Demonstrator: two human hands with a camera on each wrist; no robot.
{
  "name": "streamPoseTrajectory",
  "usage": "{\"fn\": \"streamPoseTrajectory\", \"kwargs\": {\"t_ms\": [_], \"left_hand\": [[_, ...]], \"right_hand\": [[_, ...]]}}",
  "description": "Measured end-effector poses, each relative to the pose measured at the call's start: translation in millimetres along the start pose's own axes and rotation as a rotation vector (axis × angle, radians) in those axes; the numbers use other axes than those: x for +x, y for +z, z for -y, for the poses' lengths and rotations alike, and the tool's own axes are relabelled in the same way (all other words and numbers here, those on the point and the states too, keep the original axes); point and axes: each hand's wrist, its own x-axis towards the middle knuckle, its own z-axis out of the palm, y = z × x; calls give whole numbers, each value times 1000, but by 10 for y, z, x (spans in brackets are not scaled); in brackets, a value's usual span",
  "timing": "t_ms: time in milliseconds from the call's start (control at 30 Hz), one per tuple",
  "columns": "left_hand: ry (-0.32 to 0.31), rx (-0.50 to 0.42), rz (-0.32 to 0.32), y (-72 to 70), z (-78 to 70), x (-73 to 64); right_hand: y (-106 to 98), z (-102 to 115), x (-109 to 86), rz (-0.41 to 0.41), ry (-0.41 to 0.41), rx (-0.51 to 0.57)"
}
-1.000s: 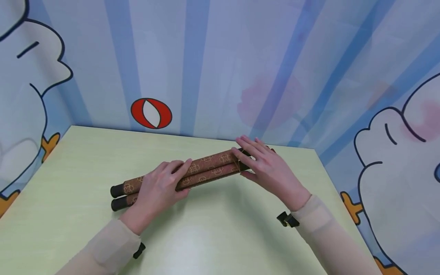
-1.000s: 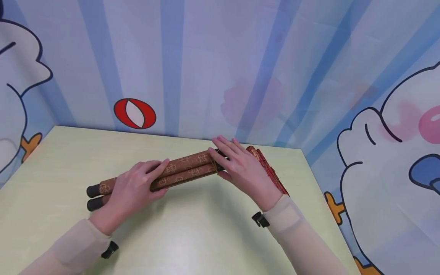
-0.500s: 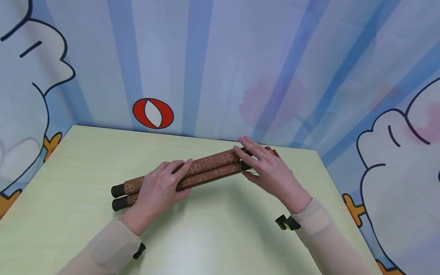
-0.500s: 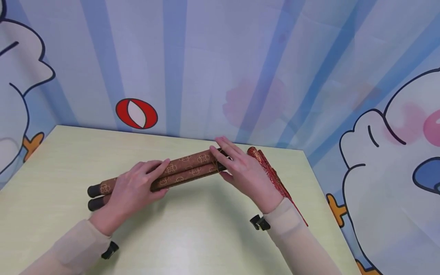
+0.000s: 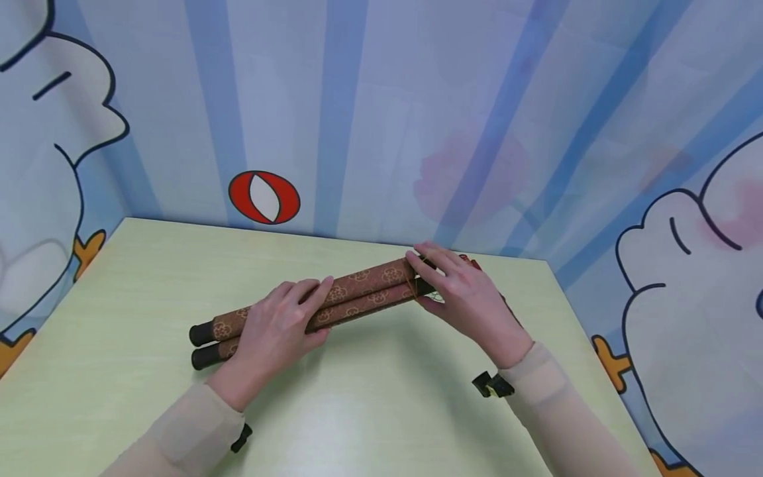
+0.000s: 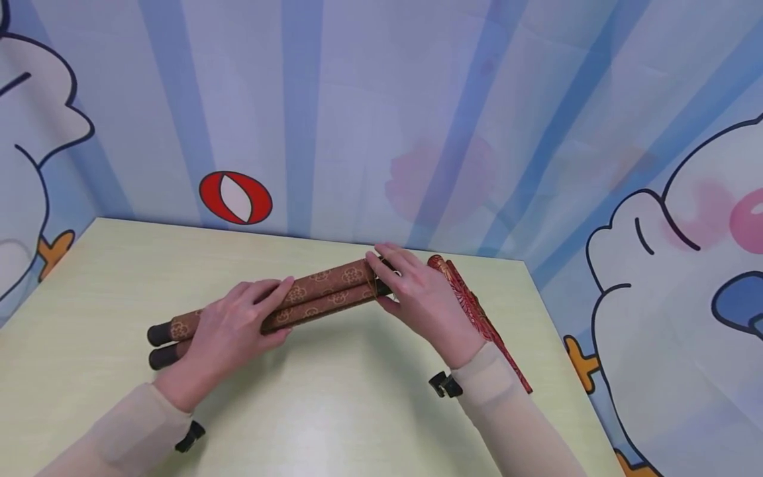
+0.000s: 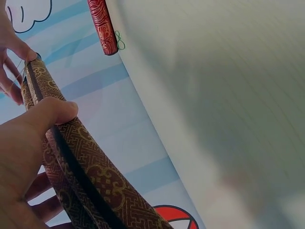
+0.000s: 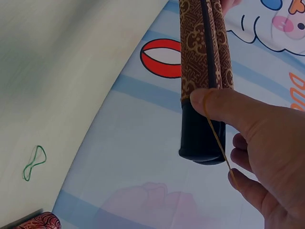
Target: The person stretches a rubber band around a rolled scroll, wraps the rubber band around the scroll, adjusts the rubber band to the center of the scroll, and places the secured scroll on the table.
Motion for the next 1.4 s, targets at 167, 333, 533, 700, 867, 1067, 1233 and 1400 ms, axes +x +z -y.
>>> {"fn": "streamPoseTrajectory", "kwargs": {"t_ms": [167, 333, 533, 700, 867, 1067, 1233, 1400], "left_hand": [[6, 11, -13, -9, -5, 11], [23, 37, -22, -8, -9, 8], [35, 65, -37, 3, -9, -2], [48, 76, -52, 11, -8, -12], [58, 81, -56, 9, -7, -20], [70, 69, -58, 17, -17, -18], [66, 67, -50, 12, -25, -3], [65, 61, -35, 1, -28, -4]], "right_hand": [[-20, 14, 52, 16, -2, -44], [-39, 15, 69, 21, 4, -67], [-36, -2, 67, 24, 16, -78], [-3, -26, 43, 15, 37, -68], [20, -44, -5, 8, 82, -25], [52, -70, -65, 81, 142, 60], [65, -102, -84, 95, 132, 113], [31, -151, -70, 106, 98, 123]]}}
